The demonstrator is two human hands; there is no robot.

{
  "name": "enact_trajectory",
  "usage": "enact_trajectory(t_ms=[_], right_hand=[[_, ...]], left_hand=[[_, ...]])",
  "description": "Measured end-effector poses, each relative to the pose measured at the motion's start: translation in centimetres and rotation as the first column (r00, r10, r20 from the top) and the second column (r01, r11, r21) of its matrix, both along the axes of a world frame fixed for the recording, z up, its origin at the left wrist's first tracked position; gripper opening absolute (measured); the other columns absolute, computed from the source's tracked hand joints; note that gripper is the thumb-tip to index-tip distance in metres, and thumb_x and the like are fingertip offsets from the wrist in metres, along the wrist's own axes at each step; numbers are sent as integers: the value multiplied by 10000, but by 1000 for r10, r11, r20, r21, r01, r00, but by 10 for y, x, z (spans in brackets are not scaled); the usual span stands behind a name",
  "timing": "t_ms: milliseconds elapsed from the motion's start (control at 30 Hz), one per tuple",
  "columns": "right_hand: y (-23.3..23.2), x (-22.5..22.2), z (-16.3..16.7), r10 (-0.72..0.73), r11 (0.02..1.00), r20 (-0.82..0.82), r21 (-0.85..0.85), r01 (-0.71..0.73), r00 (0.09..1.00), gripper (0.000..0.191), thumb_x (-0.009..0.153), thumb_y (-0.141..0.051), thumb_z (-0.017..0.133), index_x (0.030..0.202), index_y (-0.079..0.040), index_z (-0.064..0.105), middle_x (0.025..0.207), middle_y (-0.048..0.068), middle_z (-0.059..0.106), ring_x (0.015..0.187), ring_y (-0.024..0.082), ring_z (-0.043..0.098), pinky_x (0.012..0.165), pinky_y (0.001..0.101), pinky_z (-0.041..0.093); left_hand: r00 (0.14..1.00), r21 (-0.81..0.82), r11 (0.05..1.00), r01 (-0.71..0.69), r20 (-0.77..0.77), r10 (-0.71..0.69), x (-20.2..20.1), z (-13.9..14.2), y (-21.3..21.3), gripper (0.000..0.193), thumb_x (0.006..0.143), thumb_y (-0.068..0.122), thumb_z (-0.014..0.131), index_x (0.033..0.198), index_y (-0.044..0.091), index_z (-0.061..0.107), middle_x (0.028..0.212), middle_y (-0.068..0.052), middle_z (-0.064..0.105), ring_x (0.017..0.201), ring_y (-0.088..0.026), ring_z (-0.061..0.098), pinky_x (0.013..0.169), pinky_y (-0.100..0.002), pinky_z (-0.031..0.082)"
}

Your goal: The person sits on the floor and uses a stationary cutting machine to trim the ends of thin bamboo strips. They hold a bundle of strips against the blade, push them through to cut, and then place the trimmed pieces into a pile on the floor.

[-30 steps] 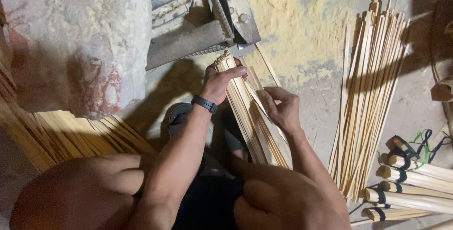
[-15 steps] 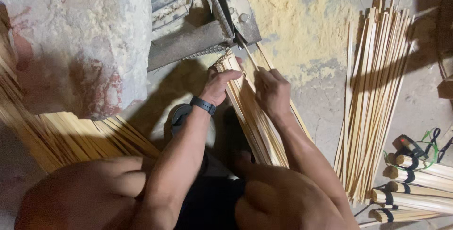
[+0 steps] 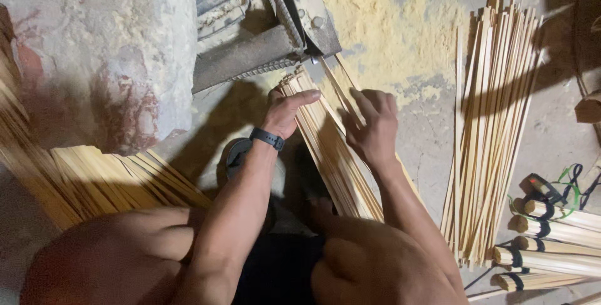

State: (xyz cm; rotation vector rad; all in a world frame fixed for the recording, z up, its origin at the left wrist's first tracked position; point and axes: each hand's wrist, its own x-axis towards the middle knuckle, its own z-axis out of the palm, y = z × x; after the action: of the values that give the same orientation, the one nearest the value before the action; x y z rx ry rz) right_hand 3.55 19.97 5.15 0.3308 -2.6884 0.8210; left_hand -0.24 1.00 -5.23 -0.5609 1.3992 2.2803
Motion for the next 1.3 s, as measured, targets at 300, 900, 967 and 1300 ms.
enact_trajectory(t_ms=[300, 900, 967, 1300], right_hand=[[14, 24, -36, 35, 902, 360, -414, 126, 932, 159, 991, -69, 681, 1115, -11, 763, 932, 121, 742, 773, 159, 727, 621, 275, 592], [-9, -15, -8, 21, 990, 14, -138, -19, 1000, 148, 902, 7, 689, 1030, -65, 709, 906, 109, 692, 768, 296, 689, 653, 396, 553], [-3, 0, 0, 18, 997, -54, -77, -23, 998, 191, 844, -27, 697, 1035, -35, 708, 904, 129, 683, 769, 301, 687, 663, 393, 558], [-22, -21, -36, -18, 972, 48, -231, 28, 999, 127, 918, 16, 714, 1039, -19, 733, 838, 138, 654, 653, 285, 672, 569, 377, 531]], left_hand=[[997, 183, 980, 72, -3, -72, -1, 27, 0, 345, 780, 60, 828, 1100, -39, 746, 1119, -193, 773, 1092, -265, 728, 1036, -421, 550], [996, 209, 978, 12, 87, -31, 1, -17, 3, 306, 892, 84, 744, 1169, -47, 735, 1147, -164, 764, 1018, -214, 738, 940, -347, 592], [996, 252, 966, 56, 51, -71, -4, -3, 2, 305, 883, 75, 756, 1167, -33, 728, 1137, -156, 773, 1028, -206, 742, 948, -330, 596], [996, 96, 993, -75, 45, 71, -1, -11, 5, 338, 803, 46, 800, 1125, -37, 737, 1109, -148, 769, 1028, -230, 729, 960, -361, 566]])
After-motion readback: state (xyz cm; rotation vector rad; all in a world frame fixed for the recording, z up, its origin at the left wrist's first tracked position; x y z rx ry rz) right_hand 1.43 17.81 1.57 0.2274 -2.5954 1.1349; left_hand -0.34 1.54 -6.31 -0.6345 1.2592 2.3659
